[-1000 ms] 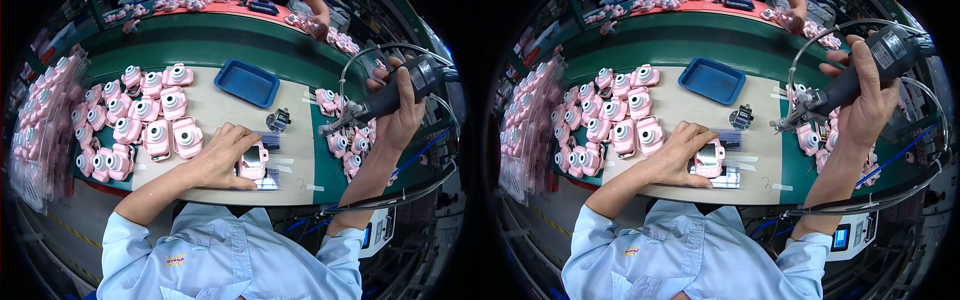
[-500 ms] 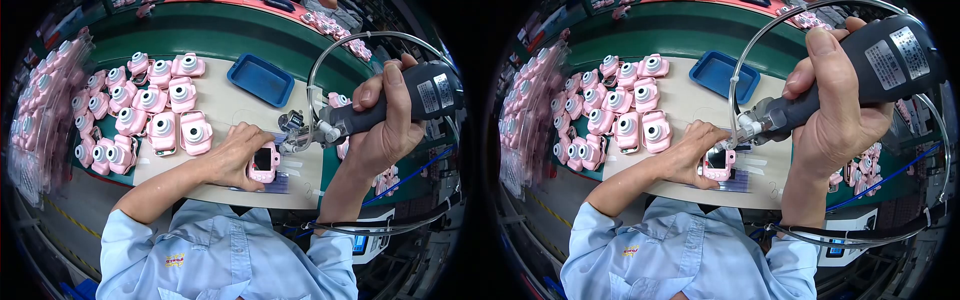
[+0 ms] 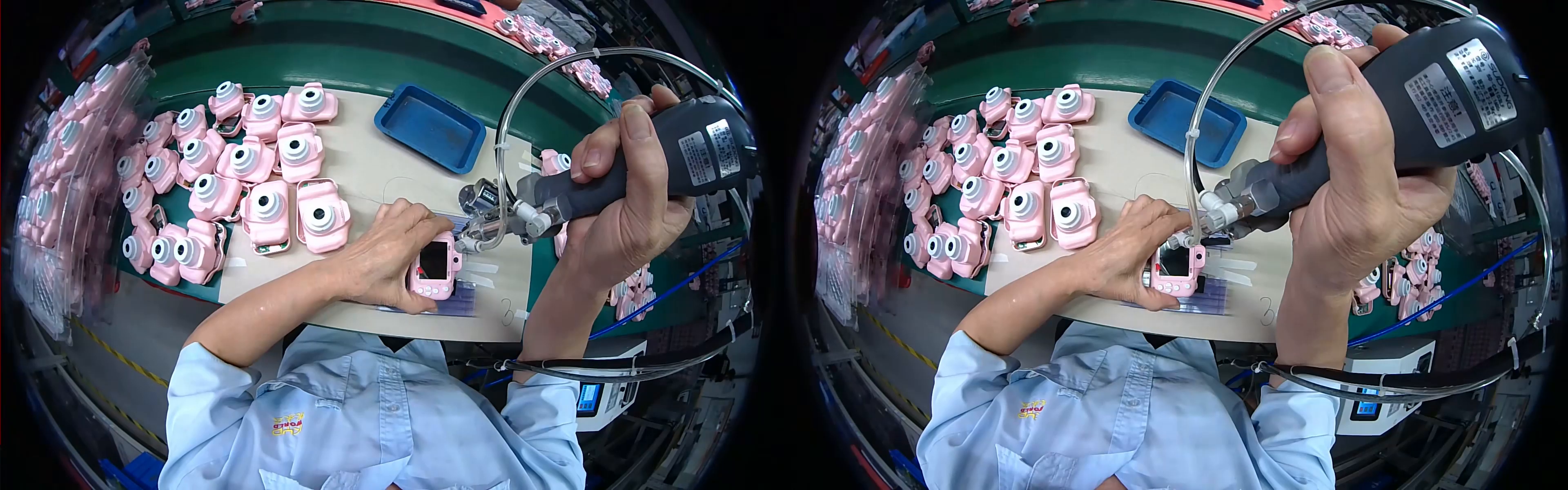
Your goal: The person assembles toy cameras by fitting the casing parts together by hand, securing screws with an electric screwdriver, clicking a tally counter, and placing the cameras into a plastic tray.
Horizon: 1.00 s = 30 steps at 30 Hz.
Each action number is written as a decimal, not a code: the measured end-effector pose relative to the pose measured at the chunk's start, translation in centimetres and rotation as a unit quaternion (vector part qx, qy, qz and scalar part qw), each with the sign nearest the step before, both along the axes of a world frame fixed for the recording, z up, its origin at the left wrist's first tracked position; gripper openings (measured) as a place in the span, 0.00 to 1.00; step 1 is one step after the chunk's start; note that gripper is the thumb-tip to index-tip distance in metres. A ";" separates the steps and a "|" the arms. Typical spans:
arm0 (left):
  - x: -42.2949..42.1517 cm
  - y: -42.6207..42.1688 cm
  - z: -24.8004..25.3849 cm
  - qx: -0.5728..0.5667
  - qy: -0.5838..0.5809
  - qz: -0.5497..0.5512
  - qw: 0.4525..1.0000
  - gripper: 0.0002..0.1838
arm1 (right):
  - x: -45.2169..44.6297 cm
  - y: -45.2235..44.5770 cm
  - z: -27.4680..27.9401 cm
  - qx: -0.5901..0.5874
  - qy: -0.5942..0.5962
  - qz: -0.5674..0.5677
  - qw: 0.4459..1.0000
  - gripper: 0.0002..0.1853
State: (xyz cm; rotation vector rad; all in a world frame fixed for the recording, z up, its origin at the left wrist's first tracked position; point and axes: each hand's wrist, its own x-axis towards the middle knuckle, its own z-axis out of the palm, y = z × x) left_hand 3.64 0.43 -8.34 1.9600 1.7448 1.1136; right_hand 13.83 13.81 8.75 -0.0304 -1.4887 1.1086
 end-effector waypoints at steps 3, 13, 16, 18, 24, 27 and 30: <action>0.0 0.0 0.1 -0.004 0.002 0.001 1.000 0.50 | -0.1 0.0 -0.1 -0.010 -0.005 0.011 1.000 0.18; 0.1 0.1 -0.1 0.018 0.011 0.011 1.000 0.48 | -0.7 1.4 -1.1 -0.043 -0.021 0.056 0.997 0.15; 0.3 0.2 -0.2 0.048 0.015 0.017 0.999 0.47 | -0.5 1.1 -1.1 -0.046 -0.021 0.044 0.998 0.15; 0.4 0.2 -0.1 0.050 0.012 0.016 0.999 0.47 | 0.0 0.8 -0.7 -0.043 -0.020 0.038 0.998 0.15; 0.4 -0.1 -0.2 0.041 -0.006 0.016 0.999 0.46 | 3.1 0.2 2.1 -0.016 -0.006 0.019 1.000 0.15; 0.3 0.1 -0.1 0.039 -0.007 0.015 0.999 0.47 | 4.9 -0.6 3.1 0.016 0.013 0.015 1.000 0.15; 0.3 0.0 -0.4 0.050 -0.006 0.019 0.999 0.46 | 5.5 -2.0 2.2 0.007 0.005 0.040 0.999 0.15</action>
